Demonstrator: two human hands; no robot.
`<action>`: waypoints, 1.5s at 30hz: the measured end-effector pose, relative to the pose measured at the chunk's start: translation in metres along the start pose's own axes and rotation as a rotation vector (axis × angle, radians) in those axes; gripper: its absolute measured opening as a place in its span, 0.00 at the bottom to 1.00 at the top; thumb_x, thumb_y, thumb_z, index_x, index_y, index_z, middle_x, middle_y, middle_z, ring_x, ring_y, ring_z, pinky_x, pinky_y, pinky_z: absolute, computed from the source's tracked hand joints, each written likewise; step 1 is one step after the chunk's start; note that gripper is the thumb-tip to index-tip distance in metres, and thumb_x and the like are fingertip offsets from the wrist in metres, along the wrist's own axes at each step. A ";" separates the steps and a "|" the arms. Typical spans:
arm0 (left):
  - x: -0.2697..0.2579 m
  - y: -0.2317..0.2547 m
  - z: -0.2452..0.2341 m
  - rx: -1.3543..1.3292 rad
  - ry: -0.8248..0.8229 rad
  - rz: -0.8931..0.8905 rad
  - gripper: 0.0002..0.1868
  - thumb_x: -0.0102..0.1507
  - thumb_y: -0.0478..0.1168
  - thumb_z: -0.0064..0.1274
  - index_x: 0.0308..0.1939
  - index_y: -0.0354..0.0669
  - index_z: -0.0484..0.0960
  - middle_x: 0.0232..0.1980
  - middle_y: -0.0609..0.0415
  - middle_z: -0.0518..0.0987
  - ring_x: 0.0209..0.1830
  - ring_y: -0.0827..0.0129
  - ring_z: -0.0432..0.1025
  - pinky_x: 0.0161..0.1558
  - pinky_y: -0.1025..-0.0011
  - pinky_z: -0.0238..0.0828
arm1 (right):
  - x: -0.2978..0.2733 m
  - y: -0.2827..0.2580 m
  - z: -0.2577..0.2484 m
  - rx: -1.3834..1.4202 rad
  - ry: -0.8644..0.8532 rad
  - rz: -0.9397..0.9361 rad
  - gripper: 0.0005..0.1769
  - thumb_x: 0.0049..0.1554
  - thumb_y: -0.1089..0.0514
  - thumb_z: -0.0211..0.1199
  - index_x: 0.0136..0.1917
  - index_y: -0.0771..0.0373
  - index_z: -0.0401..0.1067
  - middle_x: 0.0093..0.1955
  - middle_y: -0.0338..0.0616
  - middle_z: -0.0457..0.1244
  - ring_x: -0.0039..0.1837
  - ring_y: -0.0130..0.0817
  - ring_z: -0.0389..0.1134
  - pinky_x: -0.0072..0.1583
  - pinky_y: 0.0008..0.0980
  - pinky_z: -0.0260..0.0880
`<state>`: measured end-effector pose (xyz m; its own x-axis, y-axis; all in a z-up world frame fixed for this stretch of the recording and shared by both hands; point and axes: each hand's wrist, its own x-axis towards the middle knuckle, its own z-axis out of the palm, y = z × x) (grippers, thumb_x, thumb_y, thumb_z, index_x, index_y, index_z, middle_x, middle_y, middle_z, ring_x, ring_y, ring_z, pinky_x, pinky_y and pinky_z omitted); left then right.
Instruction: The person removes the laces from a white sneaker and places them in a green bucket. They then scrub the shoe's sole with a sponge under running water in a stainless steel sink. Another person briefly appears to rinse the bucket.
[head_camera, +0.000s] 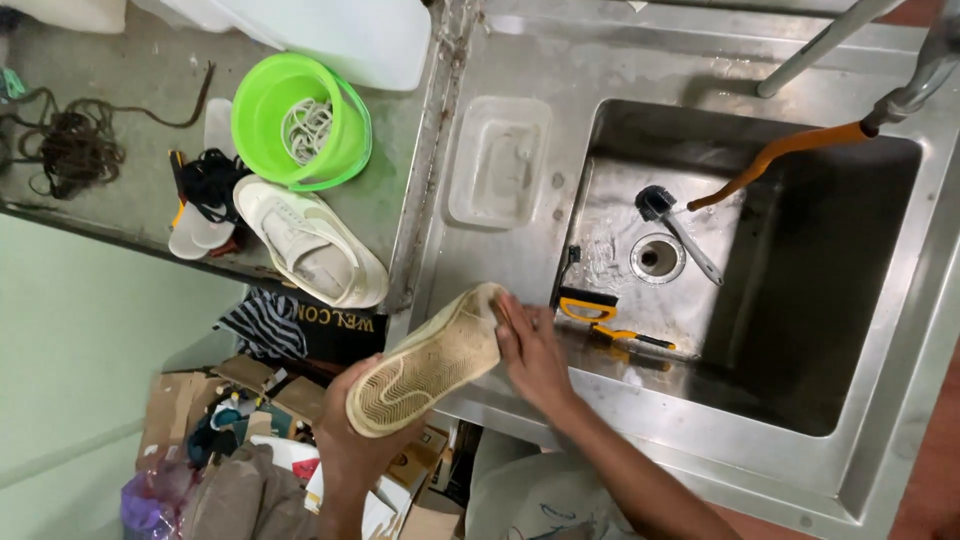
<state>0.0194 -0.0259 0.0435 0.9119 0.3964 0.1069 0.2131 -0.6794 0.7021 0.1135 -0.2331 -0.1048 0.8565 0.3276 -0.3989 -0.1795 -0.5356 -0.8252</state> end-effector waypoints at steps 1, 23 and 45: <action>0.000 -0.001 0.001 -0.025 0.000 -0.016 0.47 0.40 0.41 0.84 0.61 0.36 0.80 0.61 0.45 0.85 0.59 0.62 0.82 0.61 0.69 0.83 | 0.023 -0.004 -0.002 -0.026 0.039 -0.058 0.34 0.69 0.40 0.42 0.86 0.44 0.51 0.66 0.50 0.53 0.61 0.45 0.66 0.38 0.43 0.83; 0.001 -0.054 -0.006 -0.188 -0.082 -0.217 0.50 0.39 0.35 0.84 0.64 0.42 0.77 0.63 0.50 0.83 0.62 0.64 0.79 0.61 0.68 0.81 | 0.061 0.015 -0.008 -0.203 0.042 -0.178 0.34 0.69 0.39 0.41 0.84 0.48 0.58 0.70 0.56 0.52 0.55 0.54 0.71 0.44 0.54 0.85; -0.006 -0.068 -0.003 -0.246 -0.057 -0.102 0.49 0.41 0.34 0.84 0.64 0.39 0.77 0.64 0.48 0.83 0.62 0.65 0.79 0.63 0.69 0.79 | 0.080 -0.003 -0.011 -0.302 -0.069 -0.171 0.33 0.68 0.38 0.38 0.83 0.43 0.59 0.68 0.56 0.53 0.57 0.57 0.71 0.41 0.57 0.82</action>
<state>-0.0018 0.0196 -0.0029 0.9098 0.4149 -0.0080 0.2195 -0.4648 0.8578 0.1879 -0.2136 -0.1301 0.8251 0.4788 -0.3000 0.1235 -0.6709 -0.7312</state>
